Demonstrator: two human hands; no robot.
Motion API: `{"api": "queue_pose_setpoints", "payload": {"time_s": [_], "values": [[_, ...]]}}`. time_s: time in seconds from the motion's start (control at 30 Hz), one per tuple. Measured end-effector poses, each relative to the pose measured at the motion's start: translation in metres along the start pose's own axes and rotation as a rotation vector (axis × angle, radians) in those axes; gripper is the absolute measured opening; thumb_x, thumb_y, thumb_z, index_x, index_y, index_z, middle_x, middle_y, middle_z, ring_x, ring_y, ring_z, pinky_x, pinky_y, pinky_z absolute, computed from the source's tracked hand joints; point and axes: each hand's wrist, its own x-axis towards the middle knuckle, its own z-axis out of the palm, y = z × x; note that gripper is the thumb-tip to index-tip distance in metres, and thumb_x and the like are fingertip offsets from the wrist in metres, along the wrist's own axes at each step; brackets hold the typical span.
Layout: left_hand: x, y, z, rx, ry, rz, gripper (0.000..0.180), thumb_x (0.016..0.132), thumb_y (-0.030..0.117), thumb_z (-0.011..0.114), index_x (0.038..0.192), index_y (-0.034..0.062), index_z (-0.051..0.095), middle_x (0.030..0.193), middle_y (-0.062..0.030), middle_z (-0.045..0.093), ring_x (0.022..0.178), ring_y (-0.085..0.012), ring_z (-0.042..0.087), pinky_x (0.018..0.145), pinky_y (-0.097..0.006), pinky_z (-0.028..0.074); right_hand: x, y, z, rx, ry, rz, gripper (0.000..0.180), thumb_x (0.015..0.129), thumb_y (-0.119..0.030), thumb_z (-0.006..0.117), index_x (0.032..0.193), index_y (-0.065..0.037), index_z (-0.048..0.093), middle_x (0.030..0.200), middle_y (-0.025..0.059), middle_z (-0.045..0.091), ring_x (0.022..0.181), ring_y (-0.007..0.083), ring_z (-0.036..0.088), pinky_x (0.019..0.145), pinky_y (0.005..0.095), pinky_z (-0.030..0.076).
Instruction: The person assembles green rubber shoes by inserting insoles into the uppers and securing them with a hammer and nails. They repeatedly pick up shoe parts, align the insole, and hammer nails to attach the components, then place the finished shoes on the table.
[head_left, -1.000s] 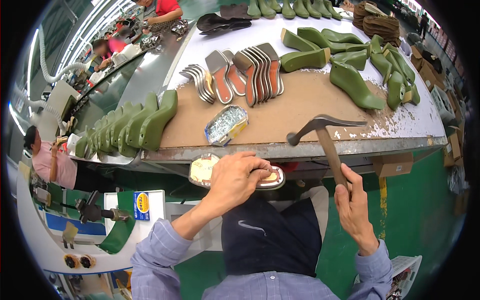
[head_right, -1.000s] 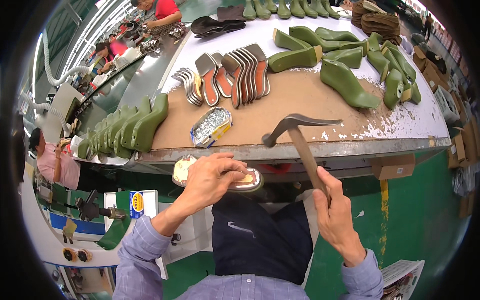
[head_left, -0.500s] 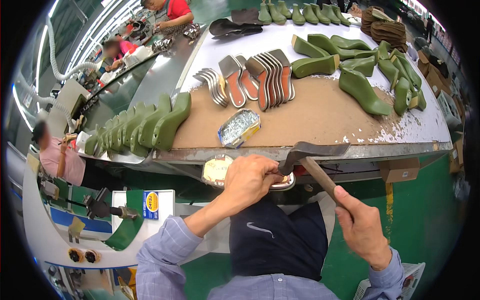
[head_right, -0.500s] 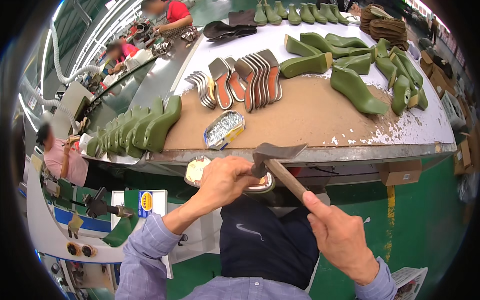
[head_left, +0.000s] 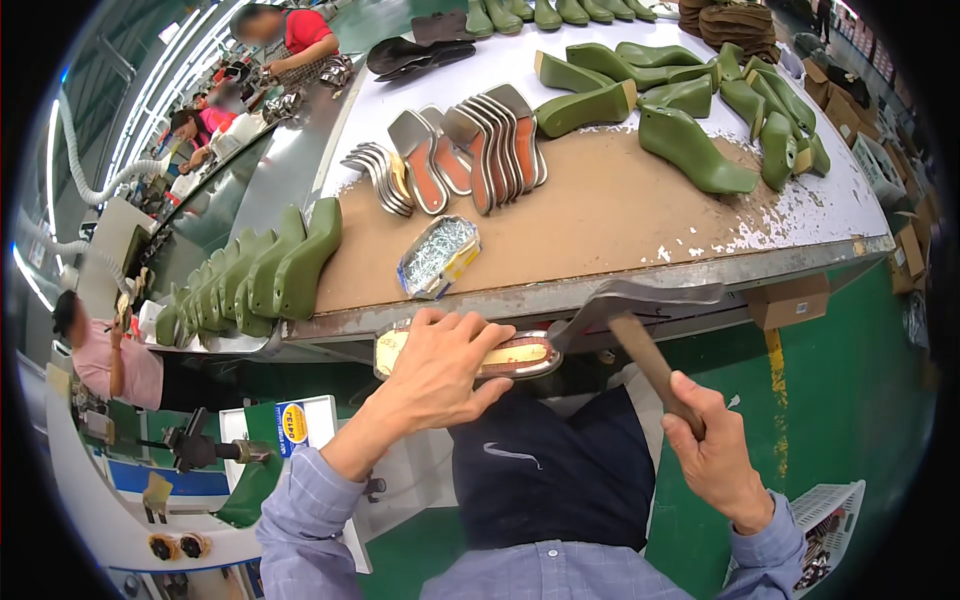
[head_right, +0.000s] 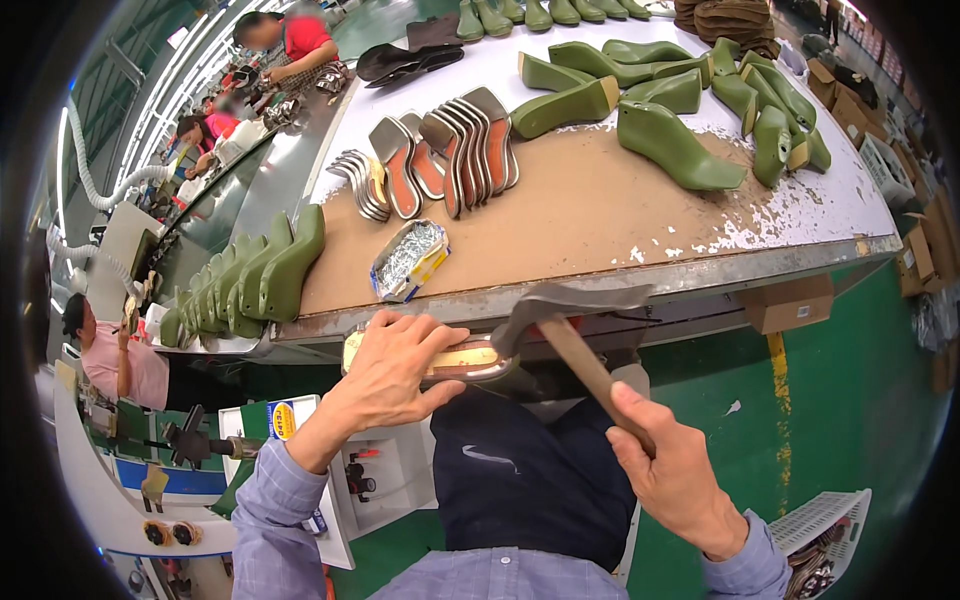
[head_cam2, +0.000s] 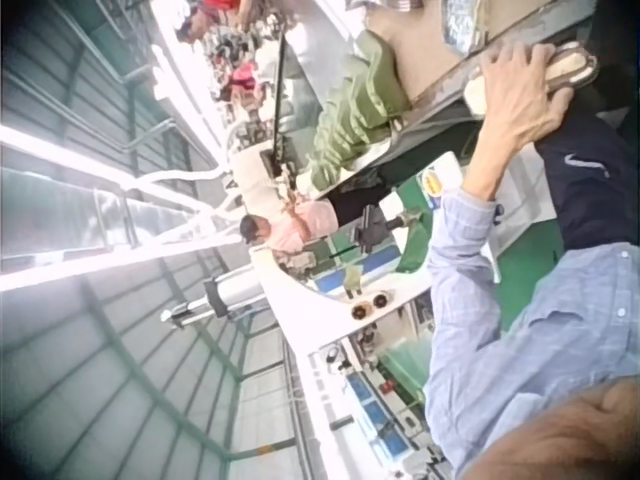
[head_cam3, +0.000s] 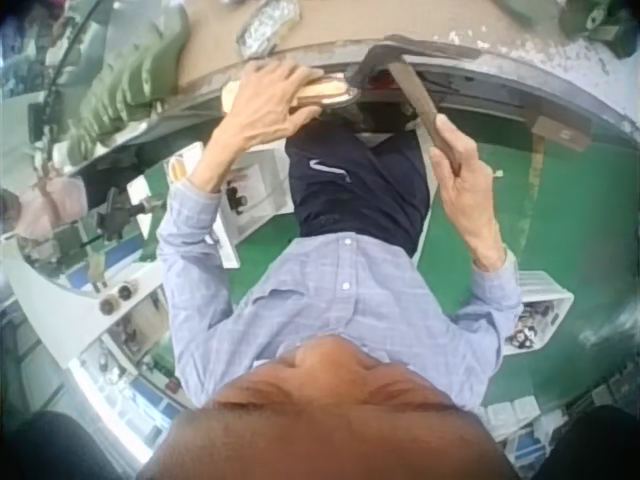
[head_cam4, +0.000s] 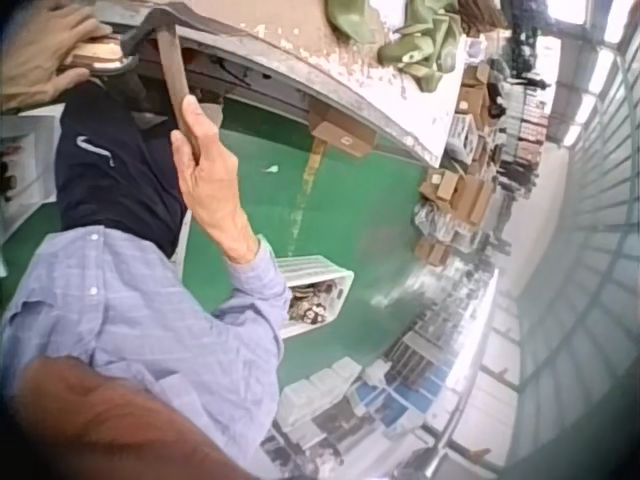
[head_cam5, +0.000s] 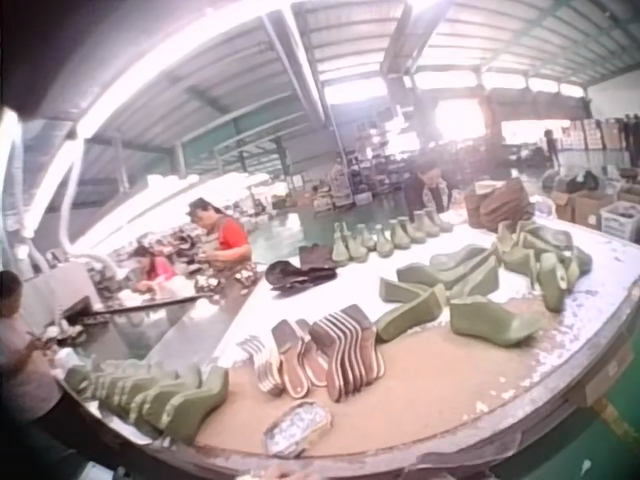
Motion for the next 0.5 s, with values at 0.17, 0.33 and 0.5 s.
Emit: {"api": "queue_pose_setpoints", "payload": {"time_s": [0.17, 0.33, 0.5], "values": [[-0.006, -0.002, 0.003, 0.008, -0.003, 0.0, 0.055, 0.084, 0.038, 0.074, 0.129, 0.0104, 0.06, 0.108, -0.0097, 0.062, 0.102, -0.0282, 0.061, 0.094, -0.044, 0.039, 0.009, -0.024, -0.026, -0.06, 0.213, -0.234, 0.048, 0.093, -0.005, 0.072, 0.136, -0.002, 0.053, 0.124, 0.0207, 0.063, 0.097, 0.0303, 0.07, 0.084, 0.0356, 0.056], [-0.002, -0.001, 0.007, 0.053, 0.045, 0.054, 0.052, 0.083, 0.038, 0.075, 0.124, 0.0094, 0.062, 0.103, -0.0101, 0.062, 0.1, -0.0266, 0.061, 0.087, -0.043, 0.04, 0.009, -0.024, -0.021, -0.099, 0.176, -0.224, 0.044, 0.092, -0.004, 0.069, 0.134, 0.0, 0.055, 0.122, 0.0212, 0.065, 0.093, 0.0316, 0.071, 0.079, 0.0388, 0.056], [-0.002, -0.004, 0.004, 0.057, 0.067, 0.073, 0.051, 0.083, 0.037, 0.075, 0.122, 0.008, 0.061, 0.101, -0.0096, 0.061, 0.096, -0.0272, 0.06, 0.084, -0.042, 0.041, 0.037, -0.041, -0.016, -0.283, 0.051, -0.251, 0.044, 0.091, 0.002, 0.067, 0.134, 0.003, 0.057, 0.113, 0.0219, 0.071, 0.097, 0.033, 0.073, 0.085, 0.0391, 0.057]]}}
